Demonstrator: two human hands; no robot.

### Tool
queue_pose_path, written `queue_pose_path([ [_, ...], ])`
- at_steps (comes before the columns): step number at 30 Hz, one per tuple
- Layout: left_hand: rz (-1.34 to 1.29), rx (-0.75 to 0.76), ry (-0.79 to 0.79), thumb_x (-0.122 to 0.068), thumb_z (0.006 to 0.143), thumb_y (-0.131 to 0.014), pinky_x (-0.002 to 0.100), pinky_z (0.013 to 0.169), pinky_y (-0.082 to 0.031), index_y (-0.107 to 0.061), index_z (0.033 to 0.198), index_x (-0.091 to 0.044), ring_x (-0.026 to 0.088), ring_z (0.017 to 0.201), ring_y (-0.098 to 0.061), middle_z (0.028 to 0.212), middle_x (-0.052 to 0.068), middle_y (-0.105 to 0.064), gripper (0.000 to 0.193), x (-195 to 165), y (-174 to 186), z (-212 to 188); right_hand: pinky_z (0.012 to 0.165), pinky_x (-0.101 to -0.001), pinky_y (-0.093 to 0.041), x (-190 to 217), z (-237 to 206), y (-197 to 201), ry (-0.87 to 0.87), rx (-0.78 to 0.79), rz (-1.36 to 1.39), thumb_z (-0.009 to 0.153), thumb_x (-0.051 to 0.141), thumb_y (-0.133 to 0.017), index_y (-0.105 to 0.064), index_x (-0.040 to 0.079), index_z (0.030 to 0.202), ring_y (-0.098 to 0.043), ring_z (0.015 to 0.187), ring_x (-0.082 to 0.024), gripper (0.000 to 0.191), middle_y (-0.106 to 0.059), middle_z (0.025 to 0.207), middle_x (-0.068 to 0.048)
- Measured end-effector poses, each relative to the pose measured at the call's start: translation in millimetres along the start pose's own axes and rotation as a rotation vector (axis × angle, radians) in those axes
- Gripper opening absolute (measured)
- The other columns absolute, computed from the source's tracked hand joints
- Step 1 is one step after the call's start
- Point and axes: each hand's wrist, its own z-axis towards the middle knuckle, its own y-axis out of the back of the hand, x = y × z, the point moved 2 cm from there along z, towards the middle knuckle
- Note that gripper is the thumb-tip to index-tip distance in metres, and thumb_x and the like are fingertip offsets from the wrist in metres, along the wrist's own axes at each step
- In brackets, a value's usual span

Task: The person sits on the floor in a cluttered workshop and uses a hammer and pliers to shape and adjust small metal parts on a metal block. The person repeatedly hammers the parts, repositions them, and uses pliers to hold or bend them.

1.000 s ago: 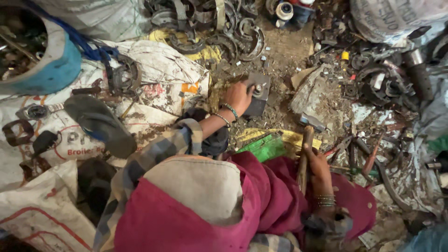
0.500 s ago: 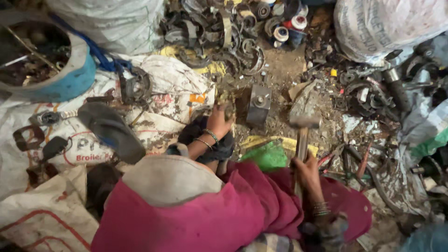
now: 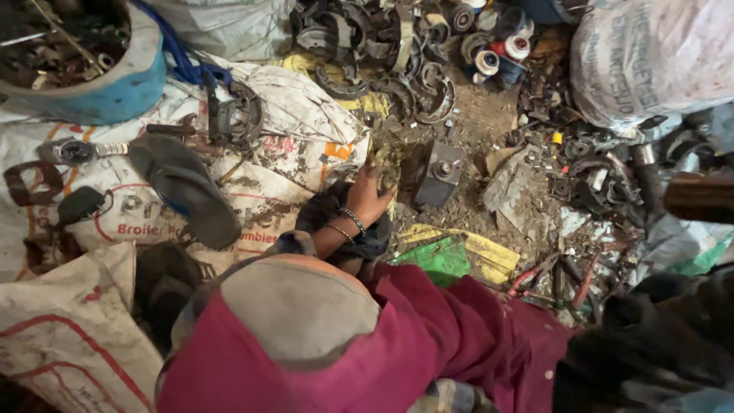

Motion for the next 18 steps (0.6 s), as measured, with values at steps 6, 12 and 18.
queue_pose_path([
  [6,-0.061,-0.029,0.102,-0.028,0.084,-0.081,0.050,0.088,-0.054,-0.054,0.135,-0.014,0.044,0.110,-0.061,0.130,0.023,-0.055,0.059,0,11,8,0.055,-0.0449,-0.056,-73,-141,-68,-0.475,0.768,-0.529,0.084,0.020,-0.075,-0.051,-0.006,0.127,-0.067,0.063,-0.031,0.055,-0.069,0.081,-0.023],
  [12,-0.049,-0.102,-0.019,-0.028,0.079,-0.083,0.051,0.094,-0.052,-0.056,0.132,-0.015,0.044,0.117,-0.058,0.125,0.022,-0.057,0.061,-14,19,2,0.051,-0.0444,-0.055,-150,-216,-42,-0.935,0.811,-0.602,0.088,0.018,-0.073,-0.049,-0.005,0.118,-0.067,0.057,-0.028,0.045,-0.068,0.076,-0.023],
  [18,0.023,-0.014,0.048,-0.028,0.080,-0.082,0.050,0.093,-0.052,-0.056,0.131,-0.014,0.044,0.117,-0.058,0.130,0.022,-0.055,0.059,-12,10,-1,0.047,-0.0328,-0.051,-55,-103,-31,-0.909,0.319,-0.251,0.091,0.006,-0.067,-0.045,0.004,0.119,-0.060,0.057,-0.016,0.035,-0.061,0.077,-0.007],
])
